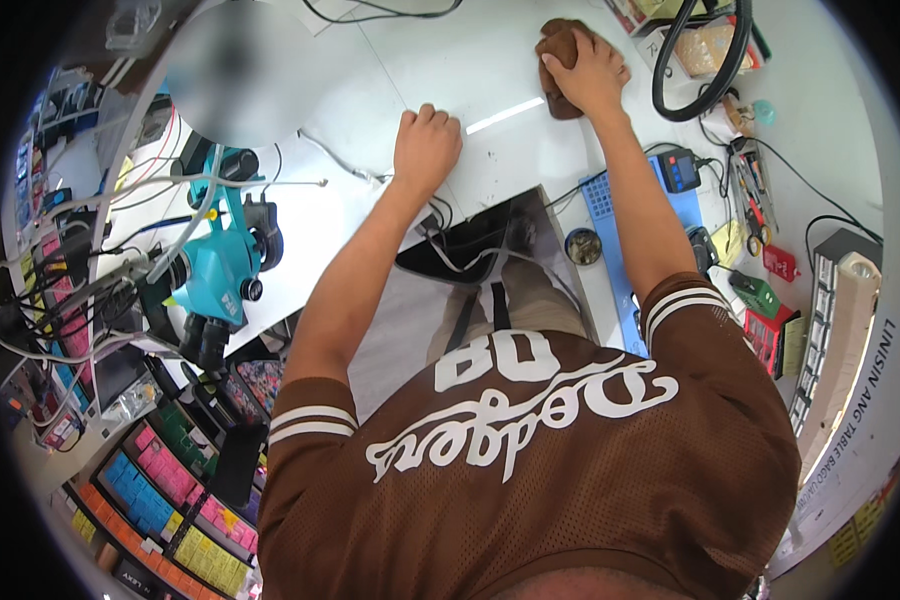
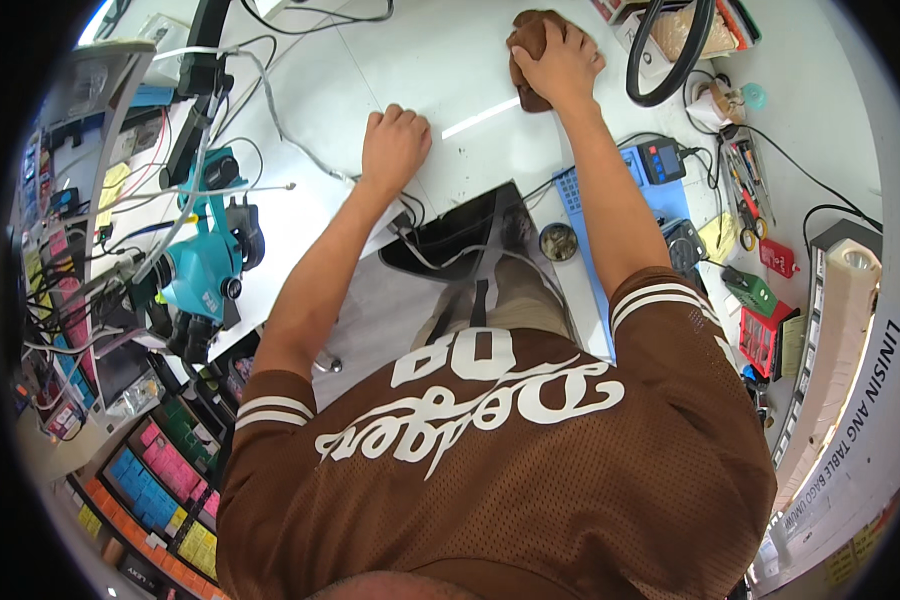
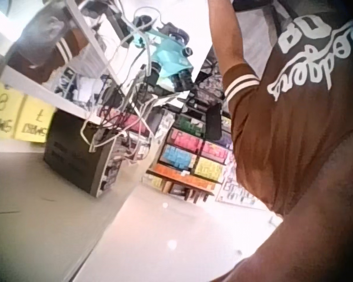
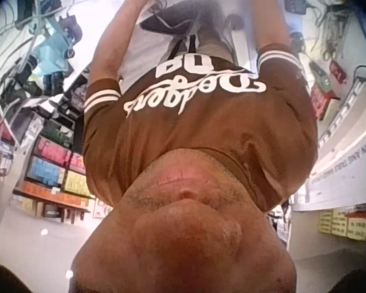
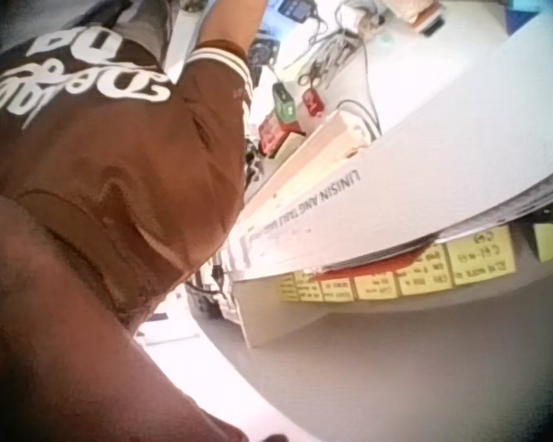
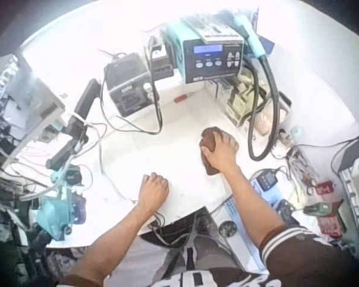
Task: The person wipes a white workbench surface with a brown cloth, moving items such as a soldering station, cables, and small boxes aside to reach different areas. They then open a small cardboard box and remove a black electronic component.
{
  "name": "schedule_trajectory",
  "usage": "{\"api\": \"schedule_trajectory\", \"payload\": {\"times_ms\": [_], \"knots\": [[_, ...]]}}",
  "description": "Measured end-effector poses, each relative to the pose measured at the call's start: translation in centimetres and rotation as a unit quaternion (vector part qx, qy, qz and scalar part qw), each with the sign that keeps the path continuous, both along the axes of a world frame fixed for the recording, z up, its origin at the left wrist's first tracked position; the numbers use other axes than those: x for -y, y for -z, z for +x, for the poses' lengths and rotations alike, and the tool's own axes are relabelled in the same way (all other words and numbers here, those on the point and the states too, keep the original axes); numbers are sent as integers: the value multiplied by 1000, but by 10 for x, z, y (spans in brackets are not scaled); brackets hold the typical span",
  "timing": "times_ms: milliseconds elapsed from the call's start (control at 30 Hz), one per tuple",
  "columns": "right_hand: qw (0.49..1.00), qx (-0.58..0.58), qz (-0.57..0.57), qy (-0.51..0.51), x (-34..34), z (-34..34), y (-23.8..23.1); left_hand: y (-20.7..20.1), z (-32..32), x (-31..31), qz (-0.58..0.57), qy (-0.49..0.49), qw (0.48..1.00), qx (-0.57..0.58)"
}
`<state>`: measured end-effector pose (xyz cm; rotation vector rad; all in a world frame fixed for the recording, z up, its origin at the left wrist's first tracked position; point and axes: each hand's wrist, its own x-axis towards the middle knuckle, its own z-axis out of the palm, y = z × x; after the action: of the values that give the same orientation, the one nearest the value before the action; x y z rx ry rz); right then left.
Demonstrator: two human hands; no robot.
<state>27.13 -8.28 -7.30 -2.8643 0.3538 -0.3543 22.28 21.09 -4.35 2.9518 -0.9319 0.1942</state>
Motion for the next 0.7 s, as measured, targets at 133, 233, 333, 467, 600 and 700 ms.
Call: {"api": "schedule_trajectory", "payload": {"times_ms": [133,233,333,467,600,700], "knots": [[971,195,108,-81,-39,-32,-55,-9,4,-21,-185,-145,960,-153],[912,-12,353,-207,-74,-66,-44,-39,8,-44,-509,-307,717,-365],[863,-114,299,-392,-116,-97,-14,-73,-18,-55,-685,-304,501,-432],[854,-51,272,-441,-161,-111,3,-85,-74,-84,-776,-261,340,-462],[843,-46,205,-496,-174,-98,4,-87,-135,-93,-798,-258,302,-453],[818,-51,112,-562,-179,-87,0,-84,-169,-99,-798,-279,294,-445]]}}
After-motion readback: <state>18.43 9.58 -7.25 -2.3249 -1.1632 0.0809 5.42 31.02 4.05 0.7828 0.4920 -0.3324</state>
